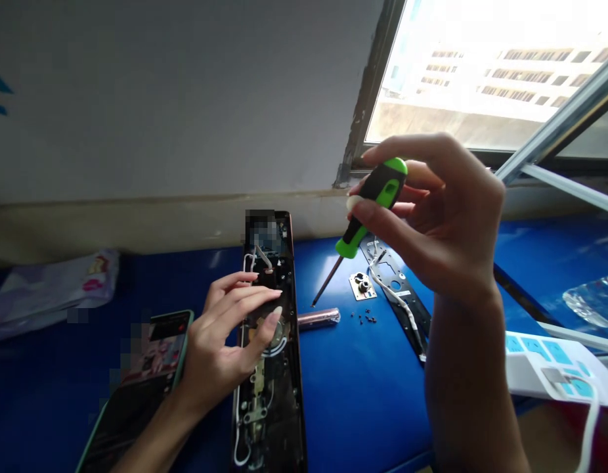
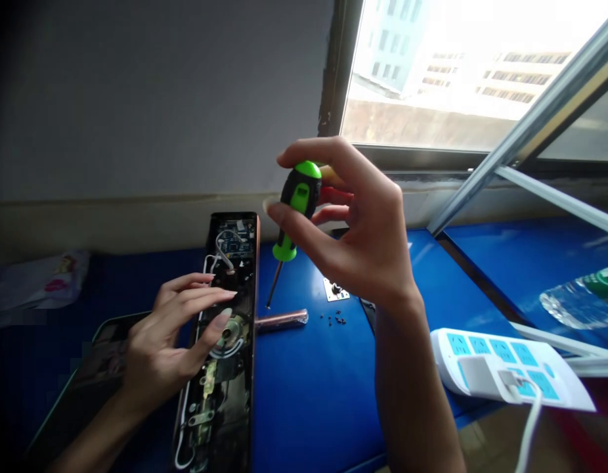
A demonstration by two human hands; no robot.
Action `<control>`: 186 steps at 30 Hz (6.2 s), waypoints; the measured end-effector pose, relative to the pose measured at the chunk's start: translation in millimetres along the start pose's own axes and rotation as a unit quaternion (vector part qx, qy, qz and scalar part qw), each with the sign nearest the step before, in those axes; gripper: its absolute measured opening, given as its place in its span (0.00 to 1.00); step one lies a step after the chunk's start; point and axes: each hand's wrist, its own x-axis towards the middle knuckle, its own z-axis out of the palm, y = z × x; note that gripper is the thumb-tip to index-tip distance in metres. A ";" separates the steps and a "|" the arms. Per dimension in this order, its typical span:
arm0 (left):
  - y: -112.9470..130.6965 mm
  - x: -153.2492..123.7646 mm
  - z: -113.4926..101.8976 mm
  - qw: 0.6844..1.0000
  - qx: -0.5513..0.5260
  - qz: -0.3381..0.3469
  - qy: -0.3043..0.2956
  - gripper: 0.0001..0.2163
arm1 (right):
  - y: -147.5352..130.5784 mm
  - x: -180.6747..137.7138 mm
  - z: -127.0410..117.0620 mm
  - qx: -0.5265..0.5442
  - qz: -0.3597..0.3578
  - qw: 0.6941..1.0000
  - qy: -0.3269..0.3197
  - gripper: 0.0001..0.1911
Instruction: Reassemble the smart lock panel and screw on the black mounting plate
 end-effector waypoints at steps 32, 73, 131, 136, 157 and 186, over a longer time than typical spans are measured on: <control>10.0 2.8 9.7 0.998 -0.051 -0.034 0.019 0.03 | -2.6 -5.7 19.5 -0.010 -0.030 0.999 -0.019 0.18; -0.6 1.3 4.0 0.996 -0.074 -0.046 -0.011 0.03 | -11.5 -12.4 29.7 0.032 -0.141 0.989 -0.009 0.18; 8.1 -3.9 3.0 0.997 -0.027 0.033 -0.063 0.14 | -15.4 -18.4 39.1 -0.017 -0.103 0.995 -0.003 0.19; 7.4 -2.6 3.5 0.996 -0.014 0.076 -0.043 0.16 | -17.2 -18.4 37.4 -0.014 -0.113 0.994 0.003 0.20; 9.8 -5.4 2.4 0.994 0.032 0.107 0.008 0.20 | -17.4 -19.9 36.2 0.008 -0.135 0.990 0.035 0.20; 20.6 -2.2 2.8 0.997 0.029 -0.068 -0.032 0.22 | -9.9 -21.3 35.7 -0.004 -0.169 0.985 -0.029 0.25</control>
